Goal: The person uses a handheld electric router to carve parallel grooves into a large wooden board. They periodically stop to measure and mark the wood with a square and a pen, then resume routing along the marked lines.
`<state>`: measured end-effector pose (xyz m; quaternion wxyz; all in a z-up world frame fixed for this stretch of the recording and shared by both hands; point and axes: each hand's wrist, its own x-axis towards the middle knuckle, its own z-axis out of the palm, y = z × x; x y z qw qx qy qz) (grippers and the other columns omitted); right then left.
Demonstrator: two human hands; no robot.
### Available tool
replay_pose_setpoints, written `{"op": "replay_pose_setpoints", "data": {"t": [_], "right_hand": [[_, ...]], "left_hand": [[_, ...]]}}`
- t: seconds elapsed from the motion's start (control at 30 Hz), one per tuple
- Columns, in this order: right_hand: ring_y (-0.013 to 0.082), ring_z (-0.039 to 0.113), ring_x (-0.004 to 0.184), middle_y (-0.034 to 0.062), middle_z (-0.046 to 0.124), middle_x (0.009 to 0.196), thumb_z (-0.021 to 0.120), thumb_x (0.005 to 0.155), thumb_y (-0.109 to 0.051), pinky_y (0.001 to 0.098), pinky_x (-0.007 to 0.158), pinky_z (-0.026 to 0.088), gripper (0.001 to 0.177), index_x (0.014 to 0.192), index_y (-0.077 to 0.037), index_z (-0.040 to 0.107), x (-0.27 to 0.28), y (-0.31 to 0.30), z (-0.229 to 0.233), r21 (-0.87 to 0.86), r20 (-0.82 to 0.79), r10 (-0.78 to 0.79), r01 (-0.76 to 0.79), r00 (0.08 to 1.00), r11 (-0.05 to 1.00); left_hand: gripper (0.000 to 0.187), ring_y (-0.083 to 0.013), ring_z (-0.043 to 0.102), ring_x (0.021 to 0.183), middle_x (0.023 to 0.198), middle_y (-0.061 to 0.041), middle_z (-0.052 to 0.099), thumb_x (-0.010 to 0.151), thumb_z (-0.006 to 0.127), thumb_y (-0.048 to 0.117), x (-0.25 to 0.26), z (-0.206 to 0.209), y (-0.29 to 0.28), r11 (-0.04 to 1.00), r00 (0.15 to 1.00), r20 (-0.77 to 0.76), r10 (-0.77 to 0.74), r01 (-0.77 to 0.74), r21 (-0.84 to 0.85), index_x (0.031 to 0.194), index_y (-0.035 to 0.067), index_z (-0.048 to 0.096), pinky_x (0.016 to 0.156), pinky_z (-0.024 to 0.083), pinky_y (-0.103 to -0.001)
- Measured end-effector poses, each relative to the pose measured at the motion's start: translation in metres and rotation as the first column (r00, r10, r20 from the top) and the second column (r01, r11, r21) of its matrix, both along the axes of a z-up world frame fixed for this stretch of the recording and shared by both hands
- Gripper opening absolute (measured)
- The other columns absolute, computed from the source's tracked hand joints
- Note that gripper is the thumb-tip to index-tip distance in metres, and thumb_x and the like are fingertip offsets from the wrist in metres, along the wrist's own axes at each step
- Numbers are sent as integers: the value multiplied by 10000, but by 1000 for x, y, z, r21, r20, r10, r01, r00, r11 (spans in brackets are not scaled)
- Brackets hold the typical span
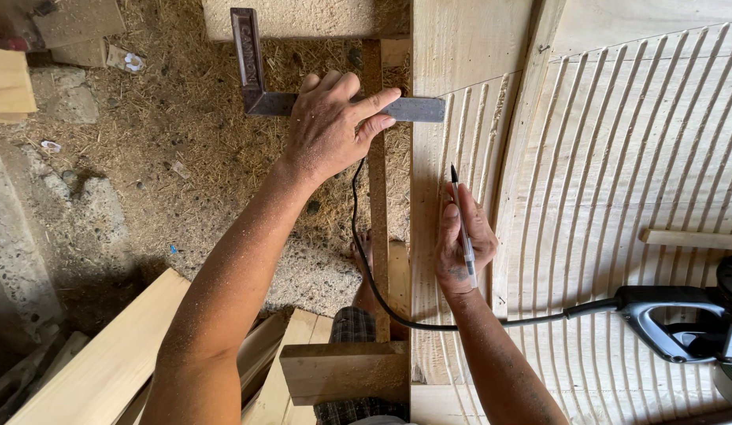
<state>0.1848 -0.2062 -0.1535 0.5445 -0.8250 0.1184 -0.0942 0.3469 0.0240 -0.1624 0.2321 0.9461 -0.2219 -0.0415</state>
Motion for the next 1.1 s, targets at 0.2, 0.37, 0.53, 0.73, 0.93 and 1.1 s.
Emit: {"op": "replay_pose_setpoints", "data": {"t": [0.2,0.37,0.53,0.73,0.93,1.1], "right_hand": [[198,717,1148,172,722,1251,637,1090,-169,291,944,609,313,1367,-23,649,-2,1,3,-137,-19,21,-23,1000,990],[310,653,1303,228,670,1341,600,1107,-121,403,1093,600,270,1355,-23,639,16,7,6,-185,58,141,-128,988,974],[371,638,1323,222,703,1286,609,1090,-53,452,1104,573,249,1329,4,650,47,14,2,-415,56,228,-185,972,891],[359,637,1314,208,704,1285,620,1057,-12,484,1146,537,248,1300,8,666,62,23,14,-369,45,218,-186,975,910],[350,648,1289,197,705,1269,635,1044,18,456,1112,549,262,1303,8,668,68,28,23,-369,37,214,-185,976,911],[347,646,1284,193,705,1262,637,1041,23,453,1103,539,269,1307,6,668,68,28,24,-363,28,209,-185,977,913]], "left_hand": [[401,-193,505,864,834,3,525,1015,648,534,1,3,1,1000,999,43,-19,18,21,1341,315,729,849,395,-383],[388,-192,510,825,810,-17,546,1011,656,506,3,7,-2,998,1000,-14,-28,28,65,1334,304,730,834,405,-390],[381,-196,505,824,815,-18,554,998,682,460,1,9,-3,995,999,22,-48,46,90,1334,288,729,824,411,-385],[389,-193,498,838,827,-10,549,985,720,443,3,9,-2,996,997,61,-54,49,73,1344,293,726,844,407,-387],[395,-195,495,853,840,-7,546,971,734,429,4,8,-3,997,998,35,-54,52,64,1342,292,725,850,402,-387],[400,-196,498,861,847,-10,542,966,736,434,4,10,-2,997,997,52,-55,51,66,1340,290,728,858,401,-393]]}}
